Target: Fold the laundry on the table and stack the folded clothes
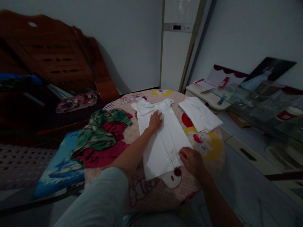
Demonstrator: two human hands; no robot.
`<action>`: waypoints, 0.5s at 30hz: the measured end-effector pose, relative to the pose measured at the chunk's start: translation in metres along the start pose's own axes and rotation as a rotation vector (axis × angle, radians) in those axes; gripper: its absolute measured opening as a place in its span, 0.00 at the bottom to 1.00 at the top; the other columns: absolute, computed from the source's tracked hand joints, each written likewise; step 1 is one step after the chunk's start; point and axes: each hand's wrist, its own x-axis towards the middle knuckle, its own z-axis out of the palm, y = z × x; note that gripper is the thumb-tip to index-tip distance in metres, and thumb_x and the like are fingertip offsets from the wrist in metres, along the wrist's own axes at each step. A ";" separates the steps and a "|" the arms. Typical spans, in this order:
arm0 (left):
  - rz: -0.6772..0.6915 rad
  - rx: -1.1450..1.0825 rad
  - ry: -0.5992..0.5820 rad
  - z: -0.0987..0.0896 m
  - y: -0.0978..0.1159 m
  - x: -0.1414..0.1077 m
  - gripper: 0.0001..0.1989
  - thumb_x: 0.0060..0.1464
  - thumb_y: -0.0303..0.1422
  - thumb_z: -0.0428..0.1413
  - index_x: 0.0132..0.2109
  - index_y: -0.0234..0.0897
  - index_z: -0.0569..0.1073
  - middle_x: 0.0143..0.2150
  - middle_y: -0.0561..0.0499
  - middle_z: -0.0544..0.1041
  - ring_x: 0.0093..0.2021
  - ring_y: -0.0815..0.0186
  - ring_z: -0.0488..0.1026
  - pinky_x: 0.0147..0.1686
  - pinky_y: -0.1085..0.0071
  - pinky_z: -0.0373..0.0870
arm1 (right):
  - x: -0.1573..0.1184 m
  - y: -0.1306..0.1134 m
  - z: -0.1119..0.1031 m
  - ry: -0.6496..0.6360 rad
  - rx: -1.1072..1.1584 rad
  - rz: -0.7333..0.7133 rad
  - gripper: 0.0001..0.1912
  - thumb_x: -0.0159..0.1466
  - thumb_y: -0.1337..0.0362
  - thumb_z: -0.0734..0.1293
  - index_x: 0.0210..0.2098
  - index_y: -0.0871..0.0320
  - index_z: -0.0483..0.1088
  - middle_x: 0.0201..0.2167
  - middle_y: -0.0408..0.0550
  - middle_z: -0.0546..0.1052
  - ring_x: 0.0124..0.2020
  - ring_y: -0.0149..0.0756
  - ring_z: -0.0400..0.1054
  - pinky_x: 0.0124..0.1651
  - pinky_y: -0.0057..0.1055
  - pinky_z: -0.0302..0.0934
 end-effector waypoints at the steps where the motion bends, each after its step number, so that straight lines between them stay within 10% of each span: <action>1: 0.015 -0.039 0.038 -0.004 -0.001 -0.013 0.23 0.57 0.28 0.53 0.60 0.35 0.68 0.67 0.38 0.64 0.67 0.54 0.60 0.64 0.54 0.60 | -0.004 0.008 -0.001 0.039 0.023 -0.043 0.10 0.64 0.70 0.60 0.34 0.59 0.73 0.32 0.49 0.76 0.35 0.35 0.69 0.39 0.29 0.59; 10: 0.388 -0.186 -0.258 -0.068 0.044 -0.202 0.20 0.59 0.42 0.55 0.55 0.40 0.73 0.52 0.45 0.79 0.51 0.58 0.77 0.51 0.64 0.74 | -0.033 0.043 0.014 0.034 -0.139 -0.320 0.27 0.55 0.77 0.58 0.52 0.61 0.73 0.54 0.58 0.73 0.55 0.46 0.65 0.58 0.44 0.60; 15: 0.459 -0.037 -0.262 -0.061 0.061 -0.242 0.23 0.58 0.26 0.52 0.61 0.33 0.68 0.62 0.38 0.71 0.62 0.55 0.68 0.61 0.60 0.67 | -0.024 0.039 0.018 0.058 -0.247 -0.356 0.23 0.59 0.78 0.58 0.48 0.60 0.74 0.49 0.57 0.75 0.50 0.44 0.68 0.54 0.41 0.63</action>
